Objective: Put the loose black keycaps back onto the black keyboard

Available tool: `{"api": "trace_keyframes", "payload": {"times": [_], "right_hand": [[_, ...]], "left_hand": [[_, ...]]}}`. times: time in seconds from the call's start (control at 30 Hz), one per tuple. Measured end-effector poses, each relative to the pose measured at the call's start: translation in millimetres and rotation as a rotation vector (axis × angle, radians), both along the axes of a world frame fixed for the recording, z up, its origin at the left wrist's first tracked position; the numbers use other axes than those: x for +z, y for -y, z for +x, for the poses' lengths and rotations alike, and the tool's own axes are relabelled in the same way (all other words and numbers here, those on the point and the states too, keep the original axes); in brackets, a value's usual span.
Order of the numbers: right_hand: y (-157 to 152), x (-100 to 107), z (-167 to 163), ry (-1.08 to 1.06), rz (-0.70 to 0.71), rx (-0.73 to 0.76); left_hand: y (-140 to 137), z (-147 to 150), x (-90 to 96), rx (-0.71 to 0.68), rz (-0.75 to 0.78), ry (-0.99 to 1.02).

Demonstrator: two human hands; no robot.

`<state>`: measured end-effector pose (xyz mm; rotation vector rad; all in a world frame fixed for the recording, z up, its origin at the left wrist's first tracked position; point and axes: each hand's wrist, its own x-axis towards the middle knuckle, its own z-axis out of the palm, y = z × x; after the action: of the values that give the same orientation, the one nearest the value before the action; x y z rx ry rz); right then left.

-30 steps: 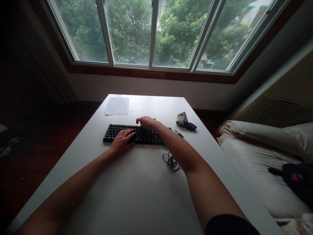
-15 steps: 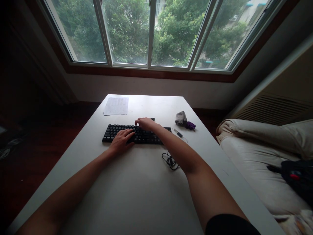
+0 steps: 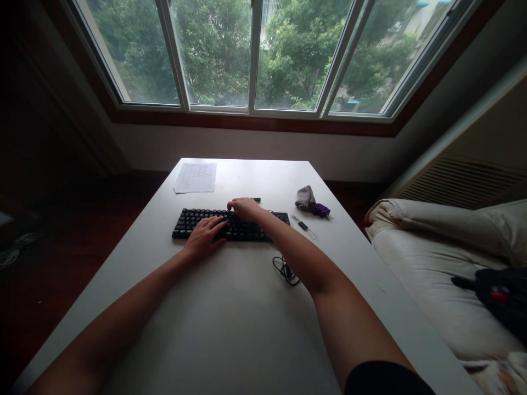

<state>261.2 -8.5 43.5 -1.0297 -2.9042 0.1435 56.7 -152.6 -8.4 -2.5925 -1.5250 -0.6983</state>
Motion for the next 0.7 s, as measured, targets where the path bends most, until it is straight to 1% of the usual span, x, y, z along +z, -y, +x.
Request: {"api": "trace_keyframes", "payload": {"times": [0.1,0.3,0.53,0.6,0.7], "right_hand": [[-1.2,-5.3,0.8,-0.05,-0.024,-0.041],[-7.1,-16.4,11.2,-0.203,-0.147,-0.154],[-15.5,-34.2,15.5,-0.36,-0.261,-0.236],[-19.4,-36.3,15.9,-0.366,-0.326,-0.276],[-25.2,-35.0,16.9,-0.35,-0.462,-0.307]], "left_hand": [[-0.2,0.6,-0.6,0.007,0.005,-0.01],[-1.1,0.6,0.0,0.008,0.001,-0.006],[0.0,0.1,1.3,0.007,-0.003,0.001],[0.3,0.1,1.4,0.006,-0.006,0.004],[0.4,0.5,1.1,0.009,-0.008,0.013]]}}
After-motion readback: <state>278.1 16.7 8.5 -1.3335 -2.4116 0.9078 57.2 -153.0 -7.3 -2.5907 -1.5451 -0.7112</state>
